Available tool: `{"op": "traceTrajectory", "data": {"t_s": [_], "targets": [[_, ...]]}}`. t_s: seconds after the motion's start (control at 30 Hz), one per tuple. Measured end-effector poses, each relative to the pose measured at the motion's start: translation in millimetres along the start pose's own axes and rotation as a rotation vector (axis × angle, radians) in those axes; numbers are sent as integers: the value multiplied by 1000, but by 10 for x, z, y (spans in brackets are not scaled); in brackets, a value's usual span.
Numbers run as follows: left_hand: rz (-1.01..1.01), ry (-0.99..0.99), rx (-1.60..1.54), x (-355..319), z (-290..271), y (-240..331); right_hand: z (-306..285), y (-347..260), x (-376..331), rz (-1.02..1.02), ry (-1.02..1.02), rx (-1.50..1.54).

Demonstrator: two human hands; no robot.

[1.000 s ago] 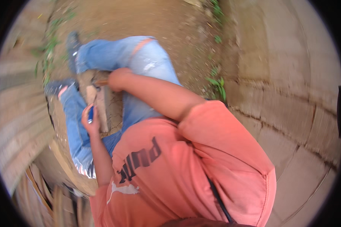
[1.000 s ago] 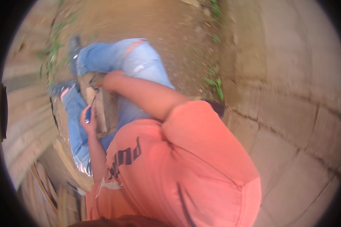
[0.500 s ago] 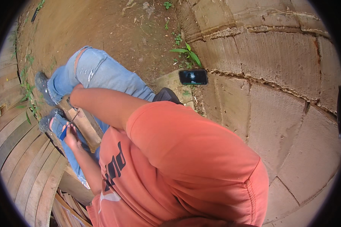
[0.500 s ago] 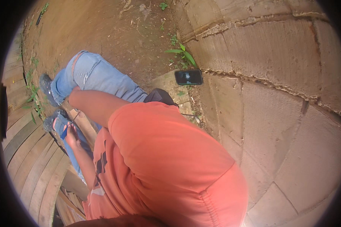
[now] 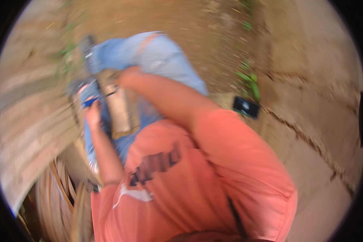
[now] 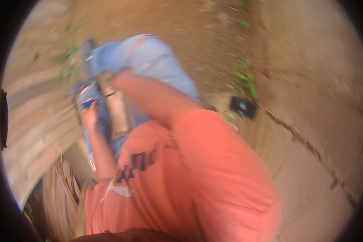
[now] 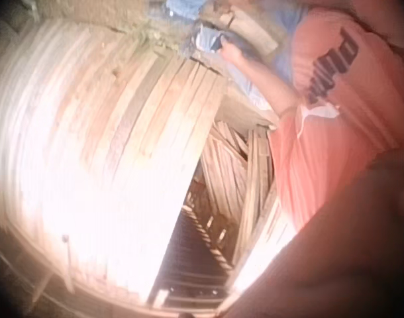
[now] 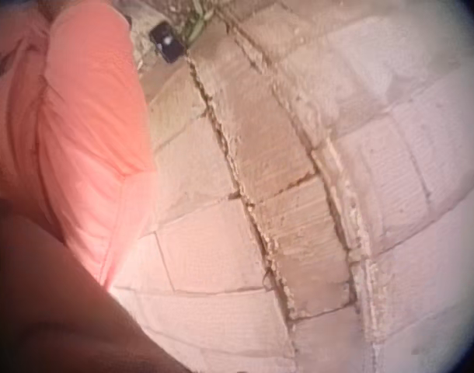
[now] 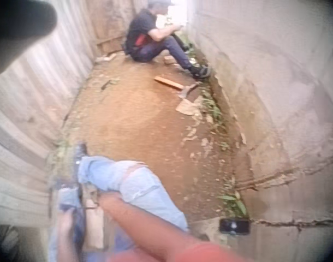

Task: The person sits on the ground and uses a hammer to drive a nail into a small piece of wood. They repeatedly strike the nail, reposition the wood, and eventually stand up to move the wood and a rock.

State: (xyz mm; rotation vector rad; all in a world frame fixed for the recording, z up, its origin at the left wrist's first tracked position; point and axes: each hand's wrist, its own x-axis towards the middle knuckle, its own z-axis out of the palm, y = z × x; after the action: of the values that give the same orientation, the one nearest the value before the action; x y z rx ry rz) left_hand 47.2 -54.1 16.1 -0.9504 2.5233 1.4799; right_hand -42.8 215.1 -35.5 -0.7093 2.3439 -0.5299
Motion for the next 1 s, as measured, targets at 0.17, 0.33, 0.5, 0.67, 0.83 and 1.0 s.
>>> {"op": "traceTrajectory", "data": {"t_s": [0.17, 0.33, 0.5, 0.67, 0.83, 1.0], "targets": [[41, 34, -172, -112, 166, 113, -534, 102, -408, 49, -54, 97], [5, 23, -273, -219, 193, 143, -411, 163, -169, 102, -139, 60], [174, 28, -203, -152, 145, -232, -472, 47, -130, 136, -196, 7], [146, 52, -148, -206, 206, -14, -466, 98, -109, 136, -200, -15], [202, 71, -45, -194, 260, 55, -459, 104, -107, 84, -198, -22], [154, -12, 98, -168, 301, 238, -466, 86, -163, 104, -144, -27]]}}
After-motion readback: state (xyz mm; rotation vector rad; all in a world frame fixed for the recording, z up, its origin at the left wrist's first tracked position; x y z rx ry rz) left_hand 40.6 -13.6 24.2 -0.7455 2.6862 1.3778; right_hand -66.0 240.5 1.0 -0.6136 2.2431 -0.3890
